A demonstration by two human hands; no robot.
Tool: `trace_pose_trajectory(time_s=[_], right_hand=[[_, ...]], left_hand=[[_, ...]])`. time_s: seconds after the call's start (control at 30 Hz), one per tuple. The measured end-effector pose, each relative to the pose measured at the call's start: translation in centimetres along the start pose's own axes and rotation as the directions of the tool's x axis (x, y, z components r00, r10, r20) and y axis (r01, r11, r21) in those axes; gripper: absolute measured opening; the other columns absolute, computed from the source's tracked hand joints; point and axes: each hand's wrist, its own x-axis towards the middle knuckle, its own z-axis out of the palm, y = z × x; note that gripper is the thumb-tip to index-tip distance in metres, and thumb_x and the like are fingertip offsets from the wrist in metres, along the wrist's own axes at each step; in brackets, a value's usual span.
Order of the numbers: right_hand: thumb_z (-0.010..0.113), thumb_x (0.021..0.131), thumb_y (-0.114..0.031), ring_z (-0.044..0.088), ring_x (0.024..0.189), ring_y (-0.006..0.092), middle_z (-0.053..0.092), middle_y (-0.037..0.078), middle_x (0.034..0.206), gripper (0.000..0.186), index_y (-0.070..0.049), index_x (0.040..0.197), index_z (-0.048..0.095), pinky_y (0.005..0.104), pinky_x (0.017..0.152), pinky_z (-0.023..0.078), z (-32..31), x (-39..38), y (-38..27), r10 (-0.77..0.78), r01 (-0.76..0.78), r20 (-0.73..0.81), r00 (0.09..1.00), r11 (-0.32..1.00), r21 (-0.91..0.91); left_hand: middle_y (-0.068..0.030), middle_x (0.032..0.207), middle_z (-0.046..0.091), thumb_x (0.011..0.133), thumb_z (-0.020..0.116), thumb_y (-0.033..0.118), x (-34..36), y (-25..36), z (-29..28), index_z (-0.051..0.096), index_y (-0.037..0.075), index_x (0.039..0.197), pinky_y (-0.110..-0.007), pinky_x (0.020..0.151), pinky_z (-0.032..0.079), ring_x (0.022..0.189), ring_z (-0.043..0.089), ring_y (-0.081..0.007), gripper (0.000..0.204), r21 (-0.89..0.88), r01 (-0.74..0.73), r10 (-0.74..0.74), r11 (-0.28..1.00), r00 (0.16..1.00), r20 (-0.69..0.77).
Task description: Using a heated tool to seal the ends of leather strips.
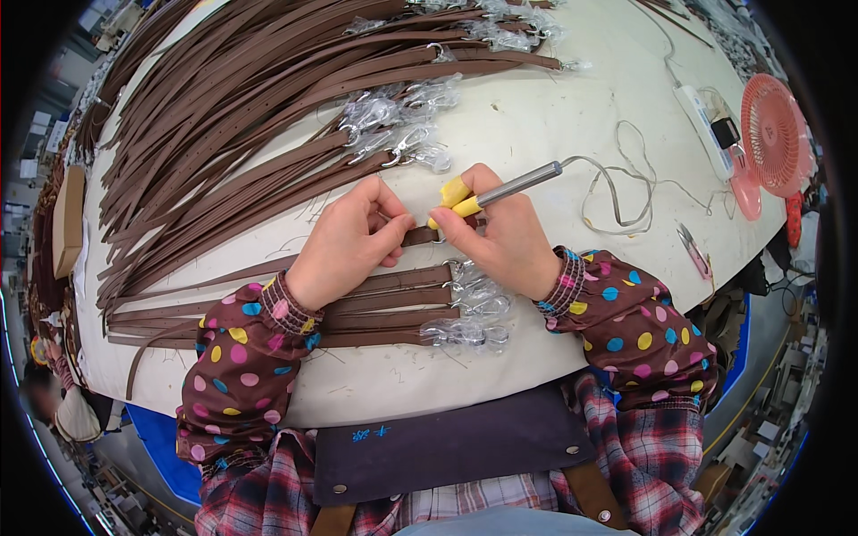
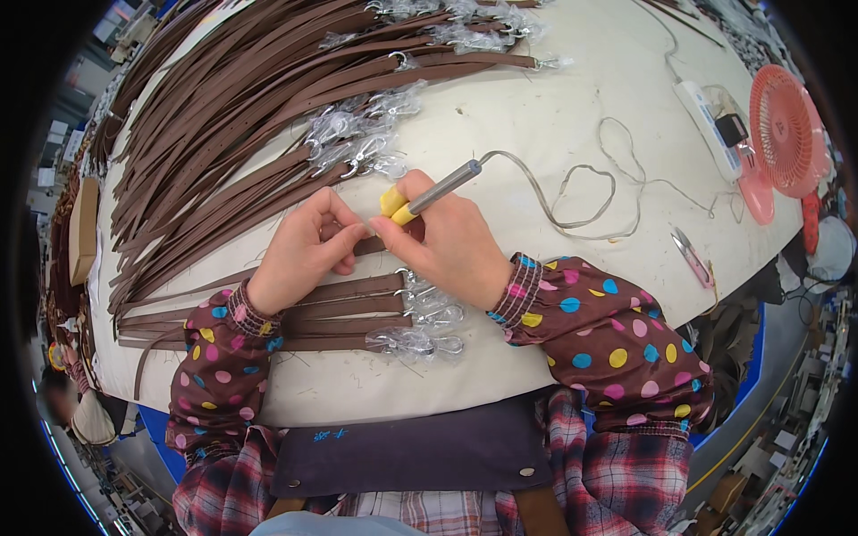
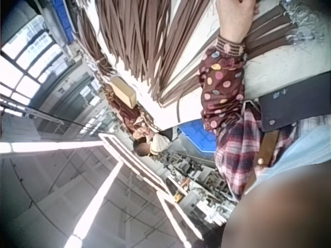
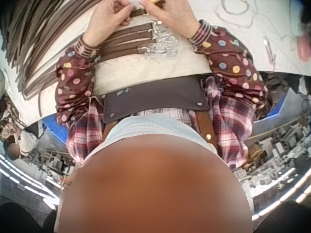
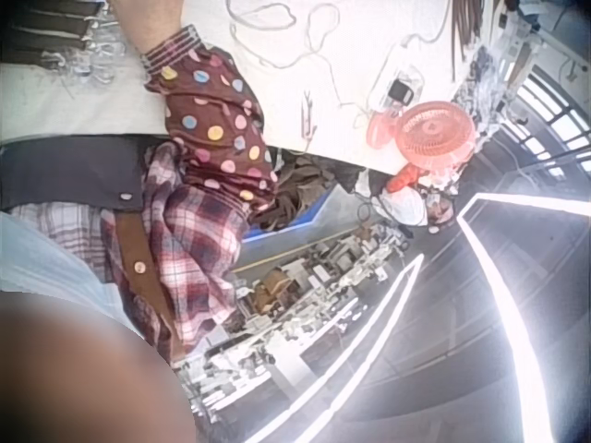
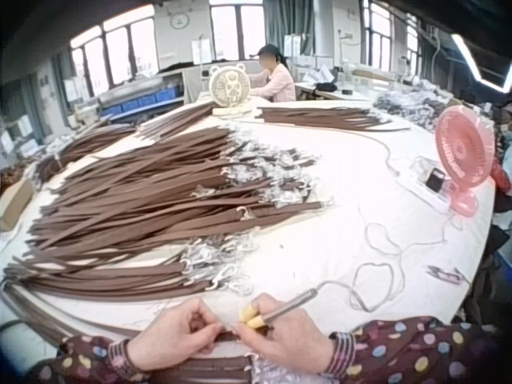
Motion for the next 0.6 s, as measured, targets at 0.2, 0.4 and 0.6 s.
trace_pose_trajectory(time_s=[0.2, 0.4, 0.6], right_hand=[[0.062, 0.087, -0.015, 0.058, 0.058, 0.0105, 0.058, 0.006, 0.068, 0.02, -0.002, 0.09, 0.046, 0.0252, 0.052, 0.044, -0.2, 0.1, -0.2, -0.033, 0.05, -0.137, 0.99, 0.991, 0.123], [0.062, 0.087, -0.015, 0.056, 0.057, 0.0097, 0.057, 0.005, 0.066, 0.021, -0.002, 0.09, 0.047, 0.0246, 0.051, 0.043, -0.3, 0.1, -0.2, -0.048, 0.063, -0.14, 0.989, 0.993, 0.104], [0.063, 0.086, -0.016, 0.056, 0.056, 0.0119, 0.057, 0.006, 0.067, 0.023, -0.003, 0.091, 0.046, 0.0256, 0.051, 0.043, 0.1, 0.1, 0.3, -0.009, 0.012, -0.04, 0.999, 0.997, 0.079]], left_hand=[[-0.0026, 0.076, 0.057, 0.085, 0.064, 0.009, -0.1, 0.4, 0.0, 0.052, 0.0, 0.092, -0.022, 0.053, 0.046, 0.06, 0.055, -0.0075, 0.017, 0.252, -0.184, 0.17, 0.95, 0.983, 0.075], [-0.0024, 0.078, 0.058, 0.087, 0.063, 0.012, -0.1, 1.2, 0.2, 0.053, 0.002, 0.09, -0.022, 0.052, 0.047, 0.062, 0.055, -0.0067, 0.014, 0.272, -0.032, 0.019, 0.962, 0.999, 0.051], [-0.0036, 0.083, 0.058, 0.093, 0.055, 0.012, 0.1, 0.1, -0.2, 0.048, 0.001, 0.093, -0.021, 0.054, 0.05, 0.065, 0.055, -0.0063, 0.014, -0.025, 0.014, -0.014, 1.0, 1.0, 0.016]])
